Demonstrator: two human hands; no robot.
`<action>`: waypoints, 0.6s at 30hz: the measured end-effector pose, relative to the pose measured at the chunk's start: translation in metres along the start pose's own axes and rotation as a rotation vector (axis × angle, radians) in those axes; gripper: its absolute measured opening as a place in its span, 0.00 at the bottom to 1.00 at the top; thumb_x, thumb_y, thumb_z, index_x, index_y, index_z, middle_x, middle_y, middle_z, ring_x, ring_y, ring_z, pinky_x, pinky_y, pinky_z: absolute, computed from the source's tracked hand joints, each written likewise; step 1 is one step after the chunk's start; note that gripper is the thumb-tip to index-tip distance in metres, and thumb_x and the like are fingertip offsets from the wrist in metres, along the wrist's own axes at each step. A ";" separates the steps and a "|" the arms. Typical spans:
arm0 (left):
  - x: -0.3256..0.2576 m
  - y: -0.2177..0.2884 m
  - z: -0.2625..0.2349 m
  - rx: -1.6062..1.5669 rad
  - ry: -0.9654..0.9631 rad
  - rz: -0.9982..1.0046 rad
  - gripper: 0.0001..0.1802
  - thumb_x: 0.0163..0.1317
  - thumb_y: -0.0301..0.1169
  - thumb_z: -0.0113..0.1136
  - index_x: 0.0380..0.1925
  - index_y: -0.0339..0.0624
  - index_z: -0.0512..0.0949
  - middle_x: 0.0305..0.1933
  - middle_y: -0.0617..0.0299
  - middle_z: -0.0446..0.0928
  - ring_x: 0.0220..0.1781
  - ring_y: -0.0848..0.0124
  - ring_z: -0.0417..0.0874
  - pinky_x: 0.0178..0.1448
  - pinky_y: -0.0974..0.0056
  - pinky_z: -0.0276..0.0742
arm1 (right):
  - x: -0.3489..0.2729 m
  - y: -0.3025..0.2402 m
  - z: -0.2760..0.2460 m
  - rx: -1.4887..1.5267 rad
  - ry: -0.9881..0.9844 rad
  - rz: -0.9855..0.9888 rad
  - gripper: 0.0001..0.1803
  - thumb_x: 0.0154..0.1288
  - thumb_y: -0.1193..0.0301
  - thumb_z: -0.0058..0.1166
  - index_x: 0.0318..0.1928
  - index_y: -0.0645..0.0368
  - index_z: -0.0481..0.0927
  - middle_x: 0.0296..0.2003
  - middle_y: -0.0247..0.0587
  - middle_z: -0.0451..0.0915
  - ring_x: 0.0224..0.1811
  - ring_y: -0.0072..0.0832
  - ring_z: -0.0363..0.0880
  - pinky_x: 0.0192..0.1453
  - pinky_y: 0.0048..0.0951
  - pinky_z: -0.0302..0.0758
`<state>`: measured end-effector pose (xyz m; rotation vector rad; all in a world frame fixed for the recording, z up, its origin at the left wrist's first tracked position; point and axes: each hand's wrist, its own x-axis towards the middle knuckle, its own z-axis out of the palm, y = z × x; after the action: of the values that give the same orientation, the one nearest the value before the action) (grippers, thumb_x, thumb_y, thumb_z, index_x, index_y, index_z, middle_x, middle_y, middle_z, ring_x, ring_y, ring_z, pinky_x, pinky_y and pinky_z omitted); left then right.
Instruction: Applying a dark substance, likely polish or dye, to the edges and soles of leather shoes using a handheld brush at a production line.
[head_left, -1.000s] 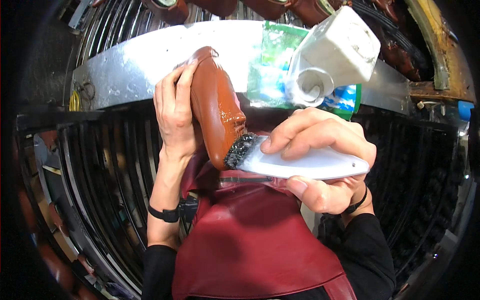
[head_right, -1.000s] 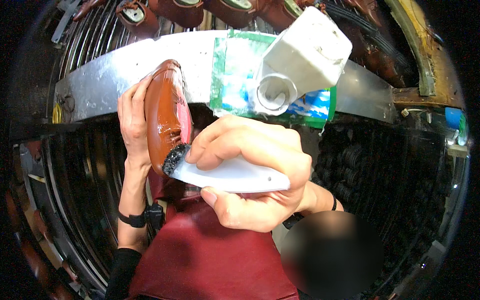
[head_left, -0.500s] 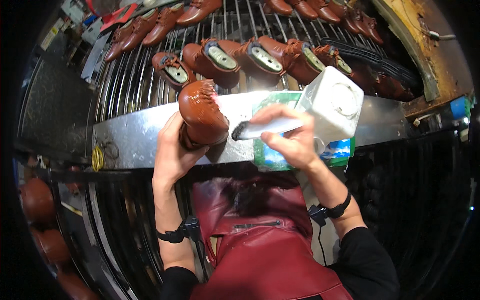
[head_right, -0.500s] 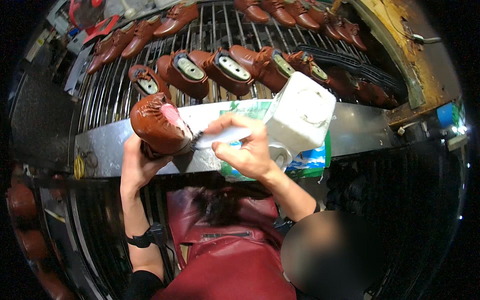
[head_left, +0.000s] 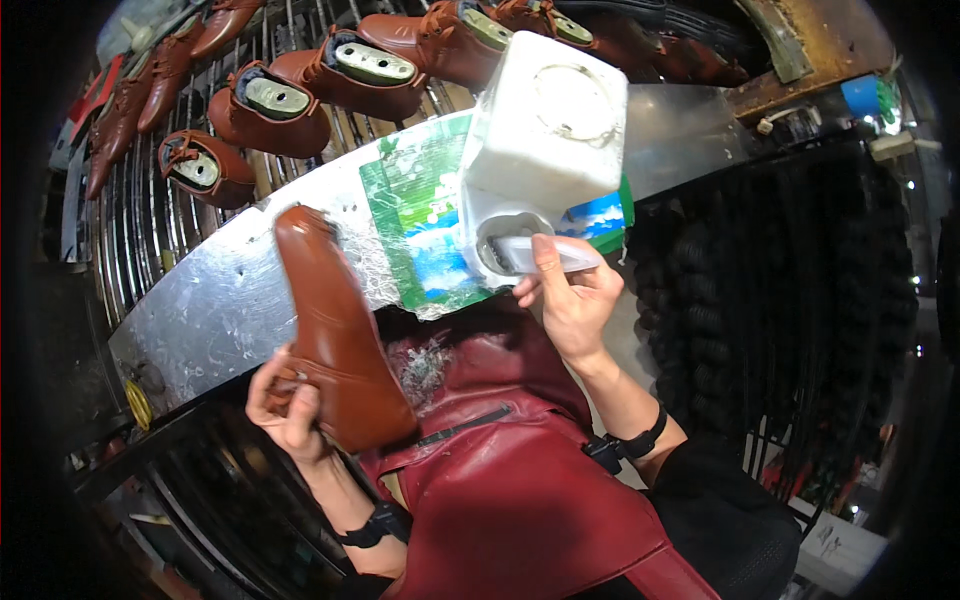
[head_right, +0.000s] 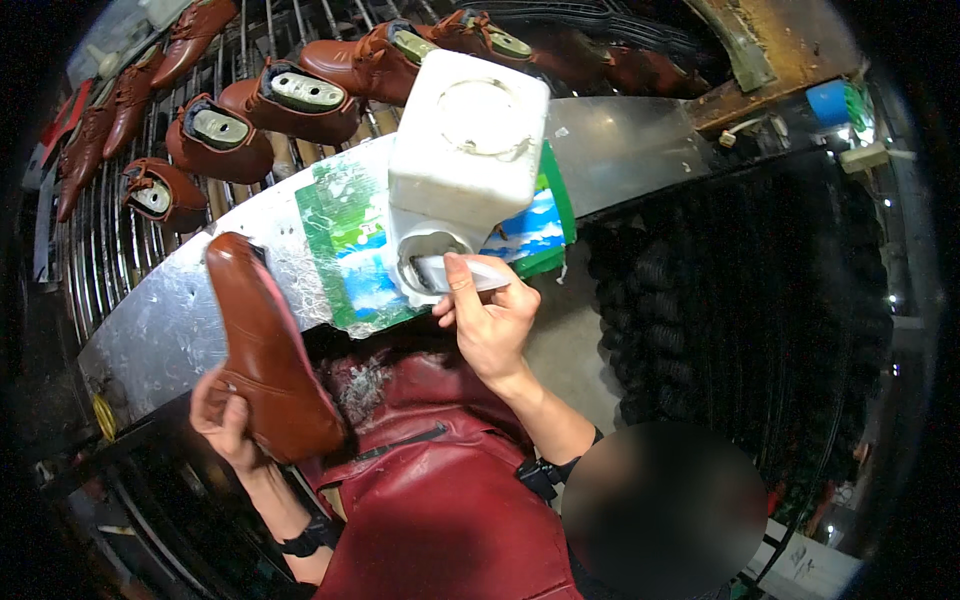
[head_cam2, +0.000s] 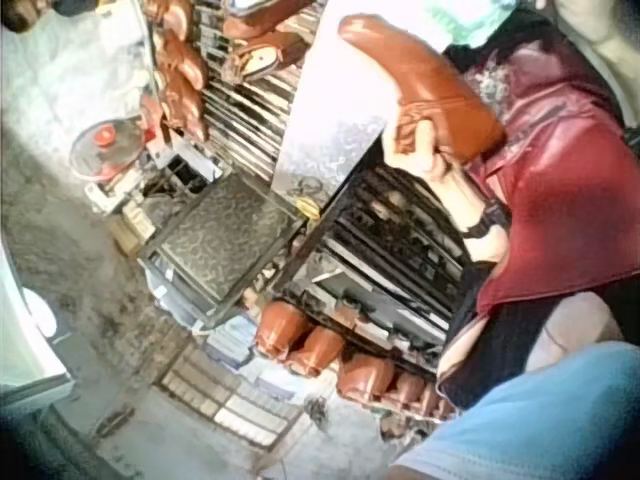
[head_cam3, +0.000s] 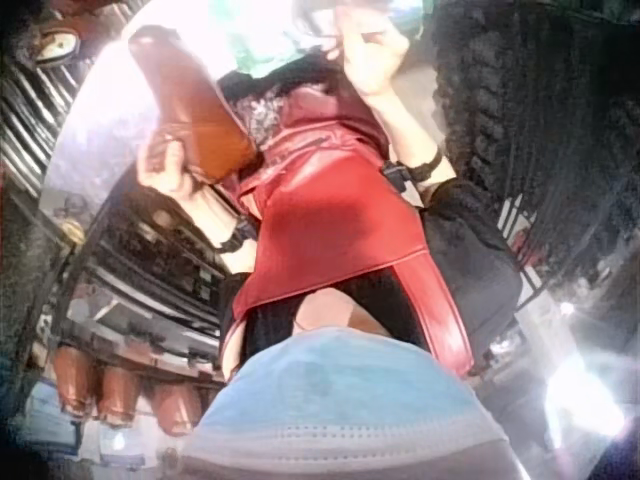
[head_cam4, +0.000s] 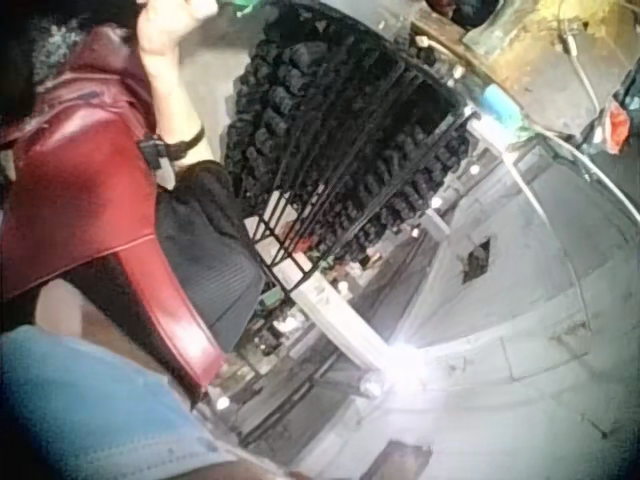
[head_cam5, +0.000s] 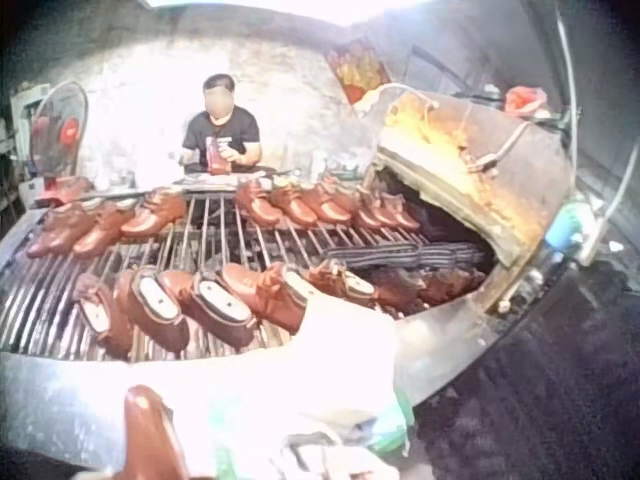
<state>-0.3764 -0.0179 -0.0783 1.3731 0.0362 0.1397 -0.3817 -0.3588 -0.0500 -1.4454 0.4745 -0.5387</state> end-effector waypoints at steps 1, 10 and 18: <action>-0.009 -0.002 0.006 -0.013 -0.036 -0.042 0.30 0.53 0.28 0.75 0.57 0.28 0.81 0.58 0.37 0.84 0.56 0.58 0.88 0.66 0.56 0.80 | 0.000 -0.004 0.004 0.060 0.031 0.073 0.11 0.76 0.71 0.63 0.40 0.70 0.84 0.26 0.42 0.85 0.20 0.23 0.82 0.19 0.24 0.78; -0.039 0.021 0.029 -0.180 -0.203 -0.104 0.28 0.51 0.29 0.77 0.52 0.27 0.84 0.58 0.31 0.83 0.62 0.43 0.85 0.72 0.42 0.77 | 0.015 -0.049 0.025 0.539 -0.349 0.397 0.13 0.74 0.66 0.58 0.40 0.66 0.82 0.29 0.51 0.85 0.16 0.34 0.79 0.15 0.29 0.72; -0.044 0.016 0.013 -0.294 -0.125 -0.190 0.30 0.56 0.35 0.76 0.56 0.27 0.82 0.53 0.40 0.87 0.54 0.53 0.90 0.64 0.49 0.85 | -0.034 -0.064 0.019 0.382 -0.555 0.110 0.08 0.70 0.75 0.57 0.36 0.71 0.81 0.34 0.58 0.86 0.22 0.29 0.82 0.24 0.27 0.78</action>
<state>-0.4198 -0.0332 -0.0629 1.0759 0.0398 -0.0981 -0.4007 -0.3264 0.0150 -1.1272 0.0035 -0.1128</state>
